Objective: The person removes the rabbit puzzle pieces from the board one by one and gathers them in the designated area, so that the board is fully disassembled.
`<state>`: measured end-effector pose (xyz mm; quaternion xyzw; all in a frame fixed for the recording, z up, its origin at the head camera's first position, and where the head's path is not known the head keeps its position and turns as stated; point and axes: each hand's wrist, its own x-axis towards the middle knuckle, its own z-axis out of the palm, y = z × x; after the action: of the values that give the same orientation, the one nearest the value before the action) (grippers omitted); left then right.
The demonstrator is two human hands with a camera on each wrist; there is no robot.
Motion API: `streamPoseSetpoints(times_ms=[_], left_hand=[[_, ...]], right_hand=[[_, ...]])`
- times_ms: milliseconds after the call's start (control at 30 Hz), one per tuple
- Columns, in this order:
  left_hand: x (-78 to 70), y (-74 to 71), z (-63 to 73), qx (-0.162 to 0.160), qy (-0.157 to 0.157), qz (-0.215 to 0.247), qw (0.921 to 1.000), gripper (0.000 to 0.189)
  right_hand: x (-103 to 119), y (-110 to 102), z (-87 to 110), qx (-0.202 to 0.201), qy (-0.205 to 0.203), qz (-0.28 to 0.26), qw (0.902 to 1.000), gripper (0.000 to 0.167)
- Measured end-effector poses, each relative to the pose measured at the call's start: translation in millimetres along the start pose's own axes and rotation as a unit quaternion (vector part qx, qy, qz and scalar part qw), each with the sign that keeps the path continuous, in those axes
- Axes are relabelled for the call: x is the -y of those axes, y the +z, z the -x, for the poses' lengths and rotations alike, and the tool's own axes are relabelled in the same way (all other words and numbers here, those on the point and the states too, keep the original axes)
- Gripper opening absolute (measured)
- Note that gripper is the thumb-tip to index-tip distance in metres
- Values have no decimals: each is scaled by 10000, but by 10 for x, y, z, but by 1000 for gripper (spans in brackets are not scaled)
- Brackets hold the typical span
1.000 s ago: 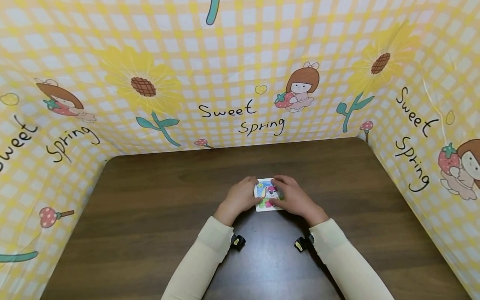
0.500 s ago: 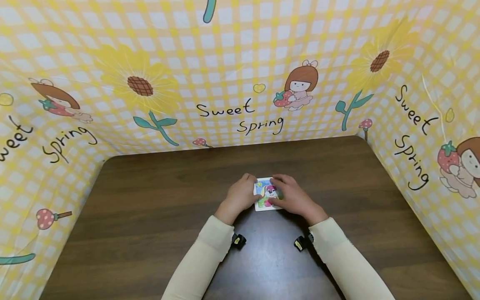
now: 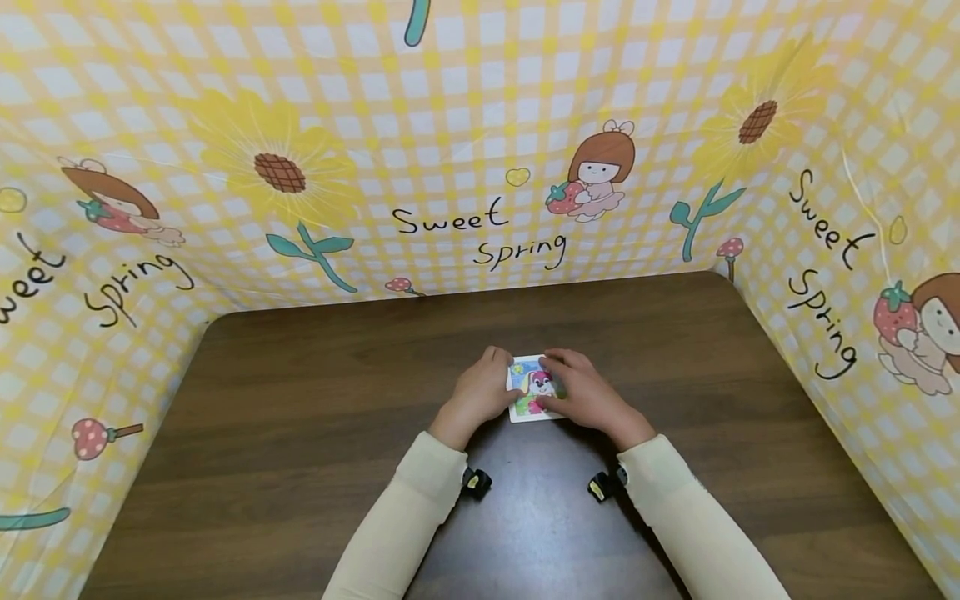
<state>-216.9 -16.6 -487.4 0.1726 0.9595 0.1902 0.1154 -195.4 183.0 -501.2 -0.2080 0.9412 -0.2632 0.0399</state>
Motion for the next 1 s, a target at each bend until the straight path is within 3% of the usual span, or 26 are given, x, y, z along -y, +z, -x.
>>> streamPoseSetpoints(times_ms=[633,1000], left_hand=[[42,1,-8,-92,81,208,9997,60],[77,7,-54,-367,131,91,9992,37]], right_hand=[[-19,7,-2,94,69,7,9999,69],[-22,8,6,68,52,-16,10000,69]])
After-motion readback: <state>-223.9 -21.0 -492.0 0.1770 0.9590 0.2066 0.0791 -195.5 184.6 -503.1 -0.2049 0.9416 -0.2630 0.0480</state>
